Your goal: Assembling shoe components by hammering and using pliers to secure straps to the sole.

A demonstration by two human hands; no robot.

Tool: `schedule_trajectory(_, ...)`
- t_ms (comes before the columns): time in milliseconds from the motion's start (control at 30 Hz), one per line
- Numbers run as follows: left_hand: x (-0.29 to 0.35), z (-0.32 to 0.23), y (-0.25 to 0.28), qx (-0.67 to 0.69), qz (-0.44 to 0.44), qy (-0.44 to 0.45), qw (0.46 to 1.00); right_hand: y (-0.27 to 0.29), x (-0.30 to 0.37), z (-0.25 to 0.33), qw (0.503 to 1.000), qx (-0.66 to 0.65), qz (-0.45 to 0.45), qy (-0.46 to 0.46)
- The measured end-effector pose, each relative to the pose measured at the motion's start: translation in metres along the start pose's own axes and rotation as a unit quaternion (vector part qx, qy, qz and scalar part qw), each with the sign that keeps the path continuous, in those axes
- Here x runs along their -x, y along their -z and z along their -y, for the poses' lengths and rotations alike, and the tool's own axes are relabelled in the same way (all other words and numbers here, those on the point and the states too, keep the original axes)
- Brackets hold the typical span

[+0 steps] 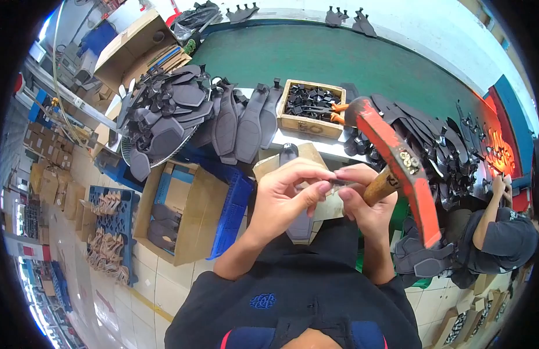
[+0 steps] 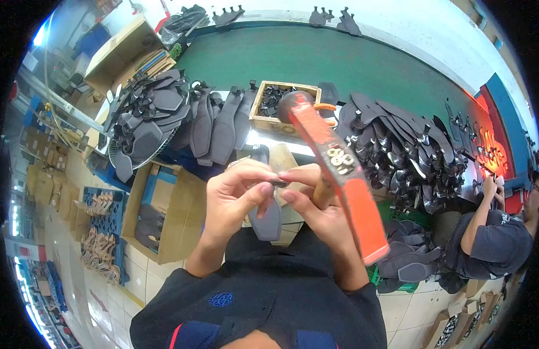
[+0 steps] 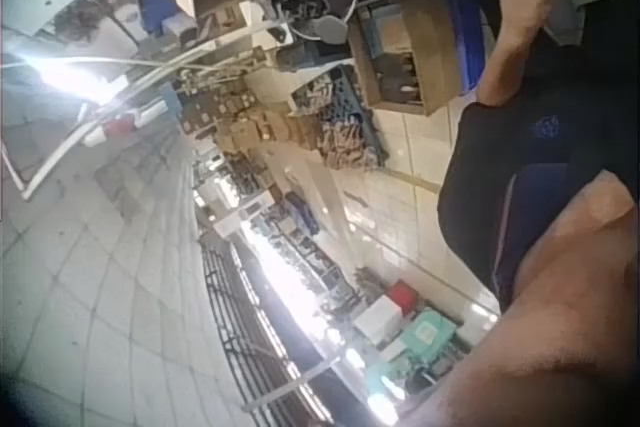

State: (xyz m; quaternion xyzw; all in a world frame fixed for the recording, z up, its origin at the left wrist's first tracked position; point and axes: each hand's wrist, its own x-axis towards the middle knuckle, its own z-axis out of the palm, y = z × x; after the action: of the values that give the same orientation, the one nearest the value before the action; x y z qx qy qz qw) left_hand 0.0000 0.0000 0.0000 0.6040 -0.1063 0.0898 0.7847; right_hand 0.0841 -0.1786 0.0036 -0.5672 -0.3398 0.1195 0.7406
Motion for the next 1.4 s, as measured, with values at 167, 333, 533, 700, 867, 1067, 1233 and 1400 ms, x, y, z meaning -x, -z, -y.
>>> schedule_trajectory(167,-0.004,0.03,0.012,-0.263,-0.197,-0.095,0.94,0.001,-0.003,-0.022,0.988,0.152,0.013,-0.02)
schedule_trajectory(333,-0.021,0.095,0.089,-0.539,-0.229,-0.089,0.805,0.005,-0.014,-0.066,0.988,0.082,-0.018,-0.128)
schedule_trajectory(533,-0.023,0.117,0.108,-0.499,-0.139,-0.007,0.856,0.016,-0.028,-0.097,0.984,0.078,0.007,-0.161)
schedule_trajectory(700,-0.011,0.121,0.083,-0.488,-0.133,-0.032,0.862,0.011,-0.035,-0.11,0.988,0.111,0.039,-0.096)
schedule_trajectory(867,-0.005,0.13,0.085,-0.494,-0.141,-0.01,0.858,0.01,-0.049,-0.121,0.965,0.243,0.1,-0.003)
schedule_trajectory(1067,-0.007,0.129,0.087,-0.481,-0.132,-0.022,0.866,0.009,-0.056,-0.112,0.948,0.283,0.146,0.01)
schedule_trajectory(1233,-0.008,0.124,0.085,-0.467,-0.124,-0.026,0.875,0.012,-0.053,-0.113,0.942,0.299,0.151,0.008)
schedule_trajectory(1400,-0.008,0.101,0.076,-0.378,-0.152,-0.023,0.913,0.005,-0.055,-0.095,0.922,0.336,0.186,0.035)
